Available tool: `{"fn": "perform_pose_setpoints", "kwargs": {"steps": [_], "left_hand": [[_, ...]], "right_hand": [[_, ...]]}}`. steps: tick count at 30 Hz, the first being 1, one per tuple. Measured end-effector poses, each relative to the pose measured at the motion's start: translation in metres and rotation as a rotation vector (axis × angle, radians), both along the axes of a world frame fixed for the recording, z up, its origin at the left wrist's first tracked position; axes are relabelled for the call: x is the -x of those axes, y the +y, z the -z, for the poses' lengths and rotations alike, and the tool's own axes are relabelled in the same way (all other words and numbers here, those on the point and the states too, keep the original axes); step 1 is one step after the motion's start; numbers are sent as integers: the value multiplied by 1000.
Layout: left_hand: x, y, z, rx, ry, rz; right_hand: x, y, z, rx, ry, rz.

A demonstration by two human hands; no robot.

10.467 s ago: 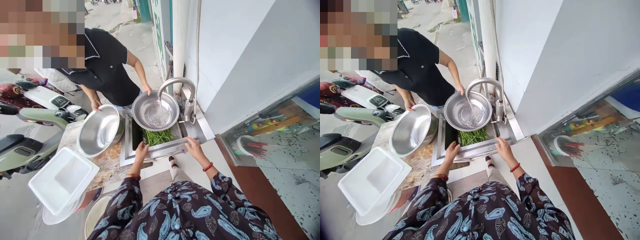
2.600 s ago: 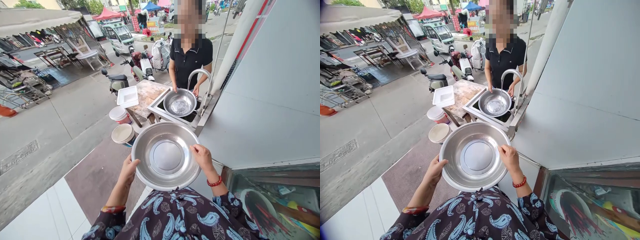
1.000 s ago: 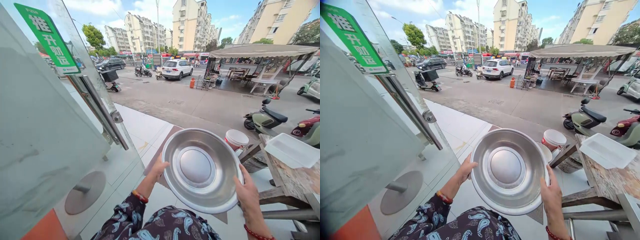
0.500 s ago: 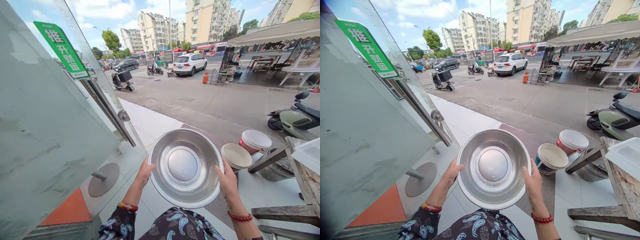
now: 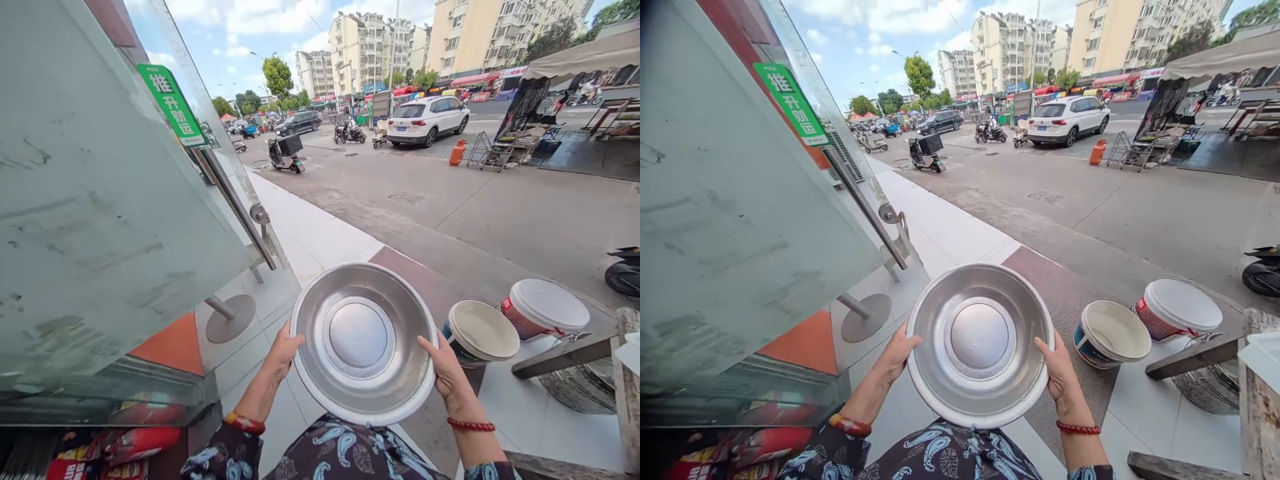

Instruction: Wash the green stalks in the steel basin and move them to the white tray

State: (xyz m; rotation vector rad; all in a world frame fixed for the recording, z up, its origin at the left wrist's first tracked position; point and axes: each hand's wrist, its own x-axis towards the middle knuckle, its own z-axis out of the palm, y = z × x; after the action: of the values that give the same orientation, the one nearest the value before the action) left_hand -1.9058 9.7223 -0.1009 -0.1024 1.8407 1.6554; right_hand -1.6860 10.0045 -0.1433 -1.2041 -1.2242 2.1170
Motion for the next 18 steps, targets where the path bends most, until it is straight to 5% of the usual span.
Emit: {"fn": "perform_pose_setpoints", "kwargs": {"steps": [5,10,14,18], "left_hand": [[0,0,1,150,153,21],[-2,17,-18,459,776,120],[-28,49,-33,391,1072,427],[-59,66,-12,209,812,1055]], "right_hand": [[-2,1,-5,-244,-129,-45],[-7,13,-14,-439,-284,-99],[-9,16,-13,-466,-305,-95],[-15,14,-7,-433,-315,-73]]}}
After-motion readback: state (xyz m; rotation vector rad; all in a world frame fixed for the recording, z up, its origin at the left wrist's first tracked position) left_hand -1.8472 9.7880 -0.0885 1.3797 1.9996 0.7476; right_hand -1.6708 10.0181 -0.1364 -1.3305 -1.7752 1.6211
